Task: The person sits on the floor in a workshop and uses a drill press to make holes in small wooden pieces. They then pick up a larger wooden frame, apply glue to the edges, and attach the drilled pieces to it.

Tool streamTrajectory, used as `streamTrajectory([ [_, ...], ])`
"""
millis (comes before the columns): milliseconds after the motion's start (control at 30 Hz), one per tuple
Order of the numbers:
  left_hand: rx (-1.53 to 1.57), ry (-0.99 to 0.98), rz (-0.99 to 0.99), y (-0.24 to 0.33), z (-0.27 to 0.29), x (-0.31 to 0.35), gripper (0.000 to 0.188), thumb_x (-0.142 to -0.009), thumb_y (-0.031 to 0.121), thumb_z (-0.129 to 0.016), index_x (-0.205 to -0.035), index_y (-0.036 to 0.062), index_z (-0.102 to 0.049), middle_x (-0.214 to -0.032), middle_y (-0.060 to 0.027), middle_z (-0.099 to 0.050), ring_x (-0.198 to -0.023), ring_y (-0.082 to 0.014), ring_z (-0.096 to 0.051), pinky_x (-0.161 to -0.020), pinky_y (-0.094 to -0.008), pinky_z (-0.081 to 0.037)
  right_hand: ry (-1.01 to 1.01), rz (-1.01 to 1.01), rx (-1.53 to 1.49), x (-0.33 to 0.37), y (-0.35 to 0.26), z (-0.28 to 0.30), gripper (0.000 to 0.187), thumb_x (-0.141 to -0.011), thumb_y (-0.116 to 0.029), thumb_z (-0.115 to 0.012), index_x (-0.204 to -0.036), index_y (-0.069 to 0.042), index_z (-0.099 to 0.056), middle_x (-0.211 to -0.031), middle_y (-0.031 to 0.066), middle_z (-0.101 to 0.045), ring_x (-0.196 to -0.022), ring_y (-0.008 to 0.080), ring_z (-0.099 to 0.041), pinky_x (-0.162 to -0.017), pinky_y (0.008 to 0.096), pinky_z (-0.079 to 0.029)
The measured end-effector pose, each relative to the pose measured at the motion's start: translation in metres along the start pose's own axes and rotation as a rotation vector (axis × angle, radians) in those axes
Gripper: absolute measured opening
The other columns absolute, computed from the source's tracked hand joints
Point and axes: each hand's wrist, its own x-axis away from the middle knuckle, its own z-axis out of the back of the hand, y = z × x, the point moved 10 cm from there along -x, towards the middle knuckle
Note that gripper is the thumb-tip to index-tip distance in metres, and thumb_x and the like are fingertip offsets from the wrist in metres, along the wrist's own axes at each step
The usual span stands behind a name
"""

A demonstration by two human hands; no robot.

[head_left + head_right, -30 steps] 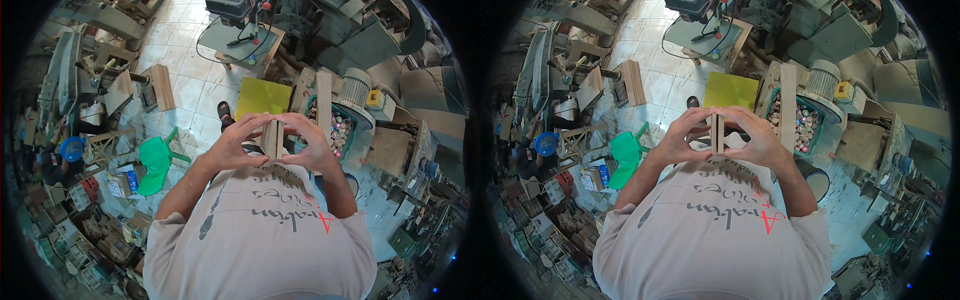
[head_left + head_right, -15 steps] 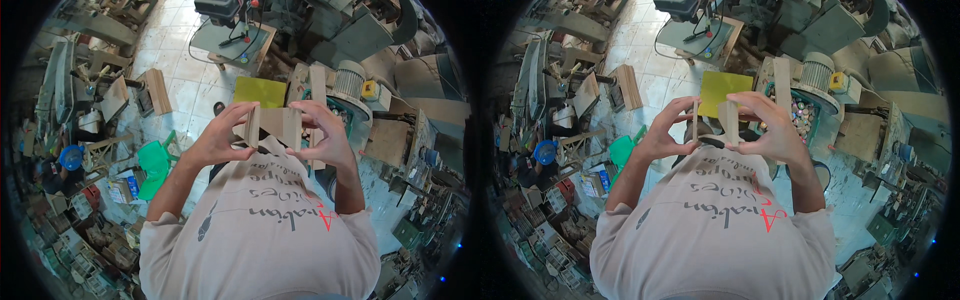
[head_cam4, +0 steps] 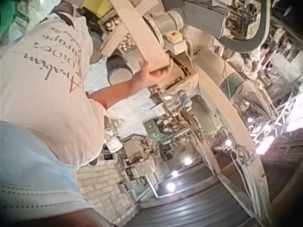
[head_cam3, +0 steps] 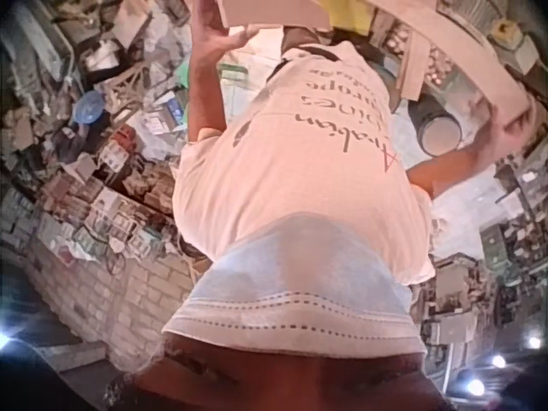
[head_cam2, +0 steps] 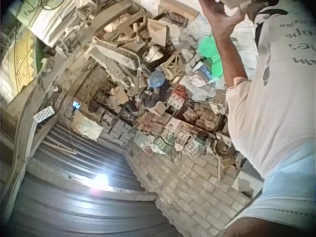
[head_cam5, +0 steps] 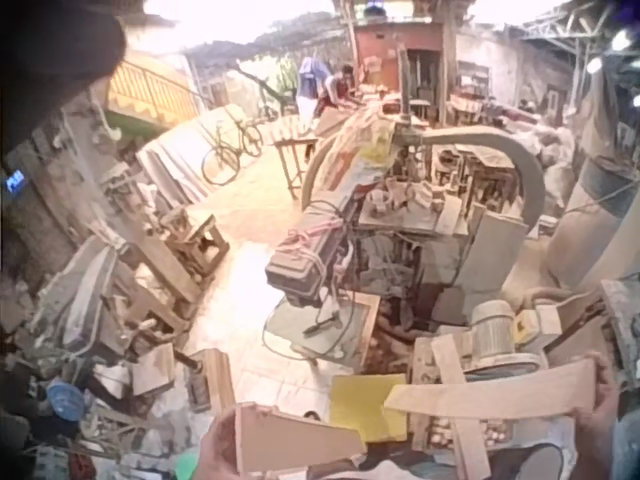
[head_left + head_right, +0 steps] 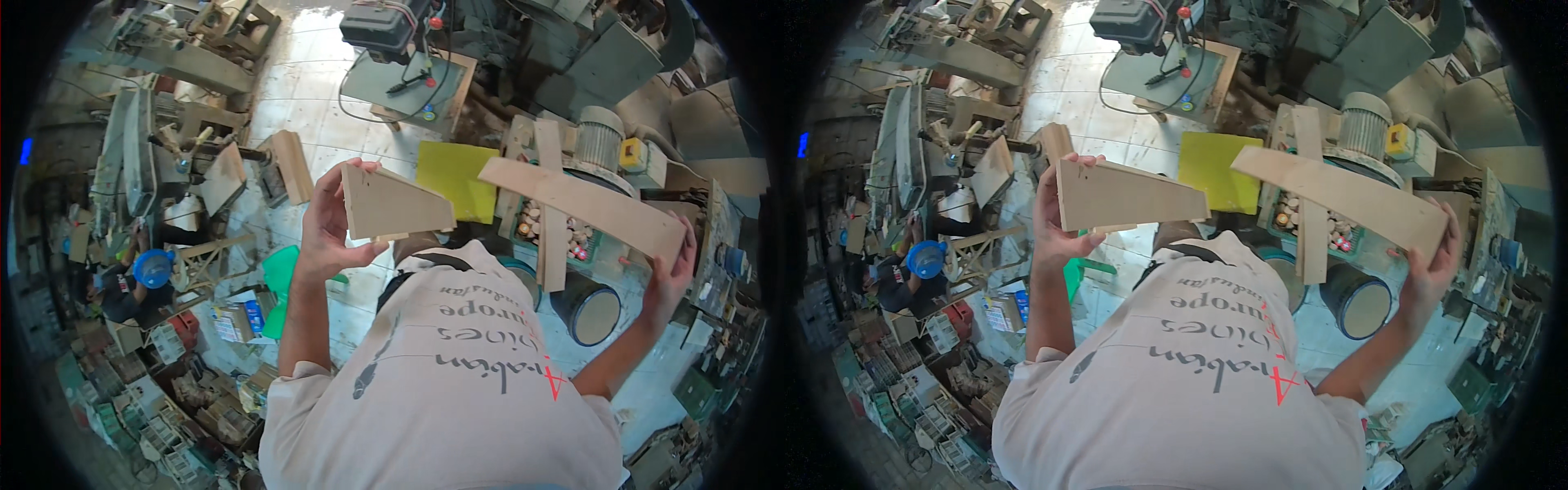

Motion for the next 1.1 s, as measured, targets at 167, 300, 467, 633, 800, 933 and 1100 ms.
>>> streamTrajectory([
  [167,0.005,0.007,-0.072,0.019,0.01,-0.002,0.1,-0.058,0.009,-0.085,-0.143,0.006,-0.033,-0.135,-0.0127,-0.048,-0.129,-0.0233,-0.044,-0.107,-0.0387,-0.036,0.385,-0.378,-0.316,0.052,0.1,0.071,0.056,-0.087,-0.008,-0.059,-0.138,-0.002,-0.038,-0.134,0.0151,-0.048,-0.118,0.0269,-0.055,-0.091,0.0338,-0.054],
  [300,-0.007,-0.017,-0.06,0.026,0.006,-0.007,0.099,-0.057,0.008,-0.085,-0.143,0.005,-0.035,-0.136,-0.0133,-0.047,-0.128,-0.0231,-0.045,-0.107,-0.0385,-0.036,0.616,-0.519,-0.438,0.109,0.197,0.102,0.042,-0.091,-0.011,-0.058,-0.131,0.0,-0.045,-0.128,0.0147,-0.053,-0.111,0.0256,-0.058,-0.089,0.0339,-0.055],
  [467,-0.079,0.041,0.019,0.02,0.008,-0.011,0.104,-0.055,0.017,-0.088,-0.143,0.0031,-0.034,-0.137,-0.0151,-0.047,-0.129,-0.0258,-0.045,-0.107,-0.041,-0.037,0.625,-0.578,-0.743,0.188,0.302,0.087,0.035,-0.094,-0.014,-0.059,-0.123,0.003,-0.051,-0.123,0.0161,-0.057,-0.107,0.0284,-0.06,-0.088,0.037,-0.055],
  [633,-0.159,0.142,0.006,0.022,0.011,-0.005,0.107,-0.057,0.028,-0.09,-0.143,0.0012,-0.033,-0.136,-0.0164,-0.047,-0.129,-0.0276,-0.045,-0.107,-0.0429,-0.038,0.741,-0.65,-0.906,0.234,0.327,0.038,0.033,-0.095,-0.006,-0.055,-0.127,-0.006,-0.048,-0.13,0.0124,-0.054,-0.121,0.0267,-0.052,-0.099,0.0463,-0.05],
  [800,-0.147,0.114,0.021,0.02,0.005,-0.012,0.106,-0.058,0.029,-0.089,-0.143,0.0005,-0.033,-0.137,-0.0167,-0.046,-0.128,-0.0274,-0.045,-0.107,-0.0429,-0.038,0.774,-0.68,-0.997,0.26,0.332,0.007,0.037,-0.095,-0.005,-0.055,-0.13,-0.009,-0.044,-0.133,0.0109,-0.051,-0.123,0.0254,-0.051,-0.103,0.0481,-0.047],
  [933,-0.103,0.078,0.017,0.02,0.001,-0.013,0.104,-0.058,0.021,-0.088,-0.144,0.0012,-0.033,-0.138,-0.0168,-0.046,-0.129,-0.0273,-0.044,-0.108,-0.0423,-0.037,0.754,-0.667,-0.989,0.264,0.344,-0.002,0.039,-0.094,-0.006,-0.057,-0.128,-0.012,-0.041,-0.13,0.0108,-0.051,-0.123,0.0266,-0.05,-0.104,0.0512,-0.045],
  [1100,0.026,-0.044,0.026,0.02,-0.009,-0.015,0.101,-0.059,0.008,-0.085,-0.145,0.0037,-0.033,-0.14,-0.0137,-0.046,-0.133,-0.0245,-0.04,-0.11,-0.0403,-0.033,0.643,-0.731,-0.094,0.282,0.368,0.046,0.04,-0.088,-0.008,-0.064,-0.124,-0.004,-0.046,-0.121,0.0119,-0.053,-0.112,0.025,-0.052,-0.095,0.0402,-0.045],
])
